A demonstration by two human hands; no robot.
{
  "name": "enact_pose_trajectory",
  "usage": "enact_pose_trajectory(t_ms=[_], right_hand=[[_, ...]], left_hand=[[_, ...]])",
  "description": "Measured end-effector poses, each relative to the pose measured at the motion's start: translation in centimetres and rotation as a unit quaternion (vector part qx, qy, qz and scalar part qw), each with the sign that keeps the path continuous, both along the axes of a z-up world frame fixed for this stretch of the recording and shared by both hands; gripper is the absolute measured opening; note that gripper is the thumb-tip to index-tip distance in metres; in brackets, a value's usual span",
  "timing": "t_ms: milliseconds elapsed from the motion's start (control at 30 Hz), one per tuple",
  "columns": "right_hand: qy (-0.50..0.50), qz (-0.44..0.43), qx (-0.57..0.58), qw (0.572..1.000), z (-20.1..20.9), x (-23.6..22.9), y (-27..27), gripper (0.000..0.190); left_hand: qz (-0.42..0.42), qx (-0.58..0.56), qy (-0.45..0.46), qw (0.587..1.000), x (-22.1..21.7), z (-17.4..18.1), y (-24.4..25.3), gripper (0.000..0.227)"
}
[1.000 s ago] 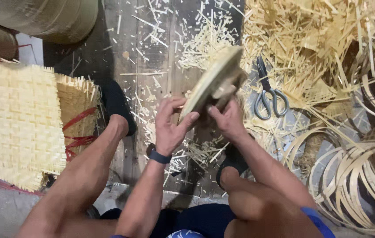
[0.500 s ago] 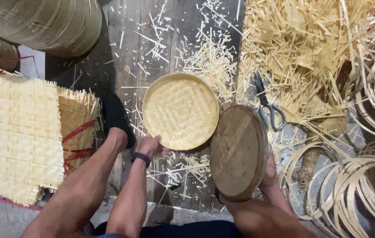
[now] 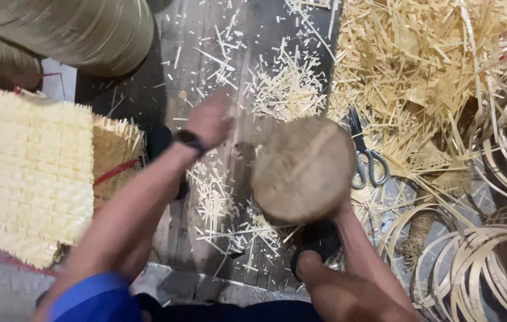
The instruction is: The person sits on the floor and uses shears to trim the excess edges of a woven mat placed inside a circular wooden frame. They repeatedly flip the frame to trim all sides and then place the finished circular mat into a stack.
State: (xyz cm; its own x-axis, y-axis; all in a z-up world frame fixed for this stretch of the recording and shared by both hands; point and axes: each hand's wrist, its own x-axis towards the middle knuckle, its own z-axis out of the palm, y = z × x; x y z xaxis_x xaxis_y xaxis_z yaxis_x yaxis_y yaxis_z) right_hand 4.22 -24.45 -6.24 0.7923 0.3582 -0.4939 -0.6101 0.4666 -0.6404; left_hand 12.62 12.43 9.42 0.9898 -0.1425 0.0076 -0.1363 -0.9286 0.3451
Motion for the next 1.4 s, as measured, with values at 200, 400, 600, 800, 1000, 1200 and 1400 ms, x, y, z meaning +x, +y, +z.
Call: enact_pose_trajectory(t_ms=[200, 400, 600, 800, 1000, 1200, 1400], right_hand=[[0.006, 0.002, 0.016, 1.0, 0.7, -2.0, 1.4, 0.068], [-0.038, 0.12, -0.207, 0.97, 1.8, -3.8, 1.3, 0.056], [0.012, 0.125, -0.266, 0.956, 1.6, -5.3, 0.5, 0.04], [-0.08, 0.106, -0.316, 0.939, 2.9, -5.5, -0.6, 0.042], [-0.046, 0.01, -0.008, 0.999, 6.2, -0.3, -1.1, 0.047], [-0.135, 0.117, -0.434, 0.883, 5.0, 3.3, -1.4, 0.032], [-0.167, 0.01, -0.325, 0.931, 1.9, 2.5, -0.1, 0.033]], left_hand=[[0.28, 0.223, 0.16, 0.92, -15.2, 5.4, 16.9, 0.105], [0.387, 0.161, 0.183, 0.889, -25.3, 3.3, 23.5, 0.044], [0.318, 0.316, 0.027, 0.893, -24.8, 11.8, 20.4, 0.024], [0.096, 0.291, -0.045, 0.951, -20.2, 19.9, 8.4, 0.006], [-0.141, 0.073, 0.193, 0.968, -16.5, 8.5, -6.3, 0.022], [-0.244, 0.067, 0.044, 0.966, -17.2, -2.5, -13.0, 0.033], [0.21, 0.016, 0.049, 0.976, -13.0, -10.7, -4.2, 0.066]])
